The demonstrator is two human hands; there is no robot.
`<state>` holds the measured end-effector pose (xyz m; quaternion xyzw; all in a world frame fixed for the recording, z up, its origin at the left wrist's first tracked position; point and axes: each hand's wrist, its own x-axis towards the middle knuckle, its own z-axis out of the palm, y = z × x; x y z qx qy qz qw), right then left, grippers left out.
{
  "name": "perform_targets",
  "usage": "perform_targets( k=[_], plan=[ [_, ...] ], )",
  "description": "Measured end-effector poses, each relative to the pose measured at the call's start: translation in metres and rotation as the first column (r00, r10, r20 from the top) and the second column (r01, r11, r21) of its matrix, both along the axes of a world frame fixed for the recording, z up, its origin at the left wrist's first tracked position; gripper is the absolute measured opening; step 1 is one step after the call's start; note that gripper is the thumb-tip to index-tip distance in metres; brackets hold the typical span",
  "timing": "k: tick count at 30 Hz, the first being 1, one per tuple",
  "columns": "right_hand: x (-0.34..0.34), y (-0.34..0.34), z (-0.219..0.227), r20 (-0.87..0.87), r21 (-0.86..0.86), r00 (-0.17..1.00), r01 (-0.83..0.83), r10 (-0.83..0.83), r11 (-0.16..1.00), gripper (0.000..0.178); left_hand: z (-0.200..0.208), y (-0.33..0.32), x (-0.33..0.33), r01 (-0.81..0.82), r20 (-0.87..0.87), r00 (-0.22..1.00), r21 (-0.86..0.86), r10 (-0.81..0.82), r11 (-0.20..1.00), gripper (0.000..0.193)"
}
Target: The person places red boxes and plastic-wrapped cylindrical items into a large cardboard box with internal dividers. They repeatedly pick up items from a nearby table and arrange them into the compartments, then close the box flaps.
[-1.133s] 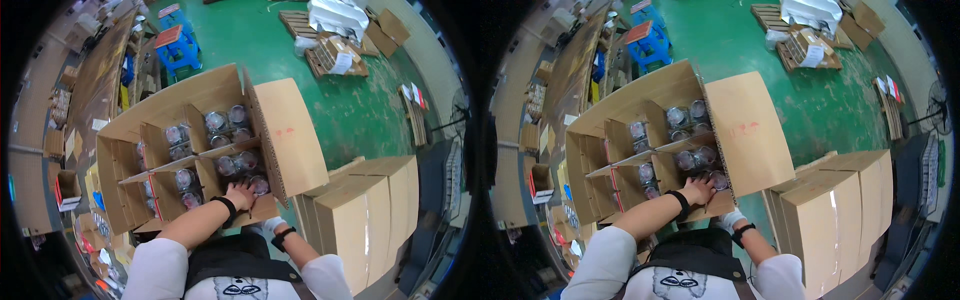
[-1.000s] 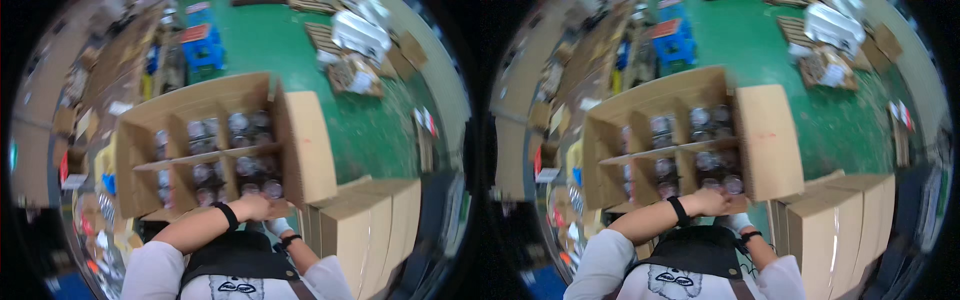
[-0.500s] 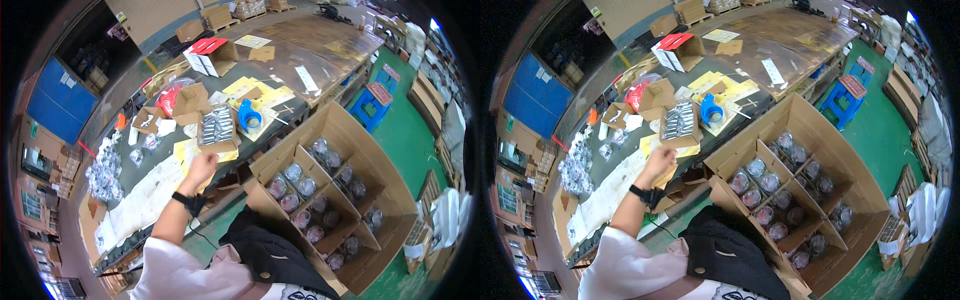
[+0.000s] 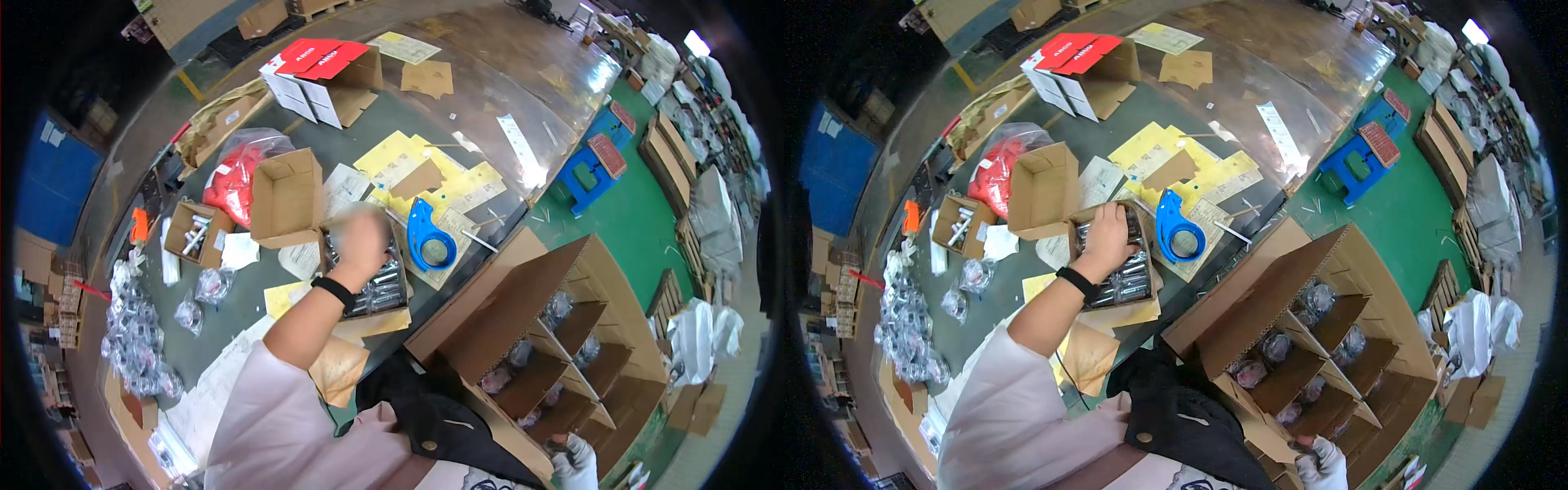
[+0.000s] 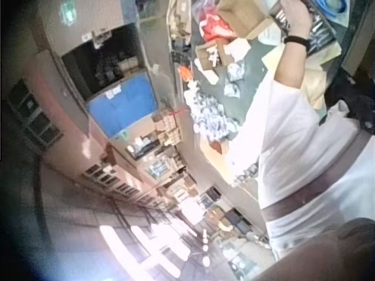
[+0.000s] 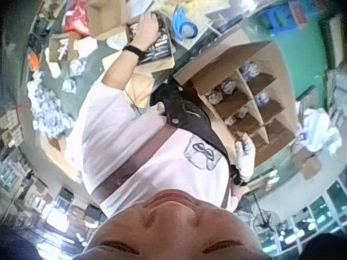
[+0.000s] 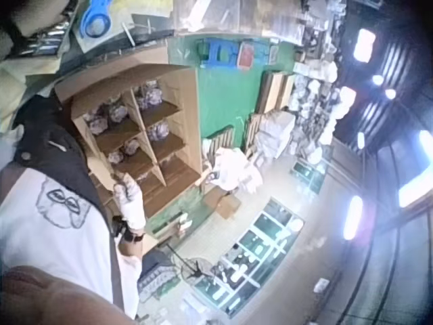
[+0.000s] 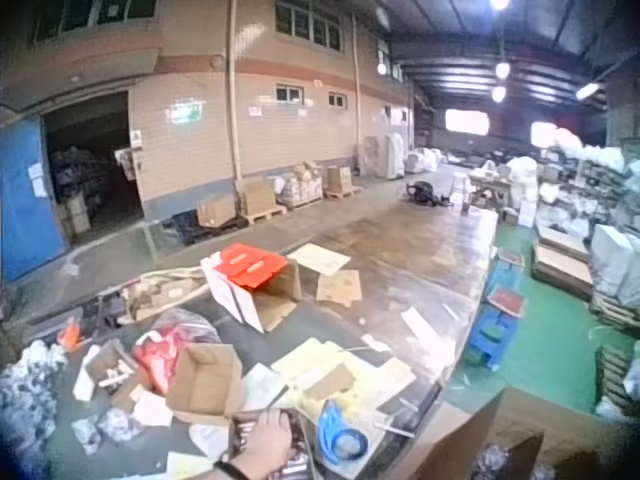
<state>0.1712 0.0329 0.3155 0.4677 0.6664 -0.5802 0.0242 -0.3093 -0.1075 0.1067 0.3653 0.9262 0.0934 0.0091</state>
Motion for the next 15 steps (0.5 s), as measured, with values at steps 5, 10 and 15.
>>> perform_targets(
  k=[5,10,15],
  plan=[
    [-0.075,0.0,0.016,0.158,0.243,0.844,-0.537,0.513,0.808,0.029,0.001,0.004,-0.016,-0.011,0.168,0.985,-0.143,0.035,0.99,0.064],
    [-0.136,0.01,0.002,0.072,0.41,0.708,-0.663,0.703,0.626,0.028,-0.004,-0.022,-0.013,0.095,0.133,0.987,-0.006,-0.093,0.995,0.059],
    [-0.175,0.016,0.007,0.051,0.411,0.634,-0.717,0.771,0.563,0.029,0.003,-0.029,-0.013,0.191,0.152,0.961,0.237,-0.231,0.952,0.052]
  ],
)
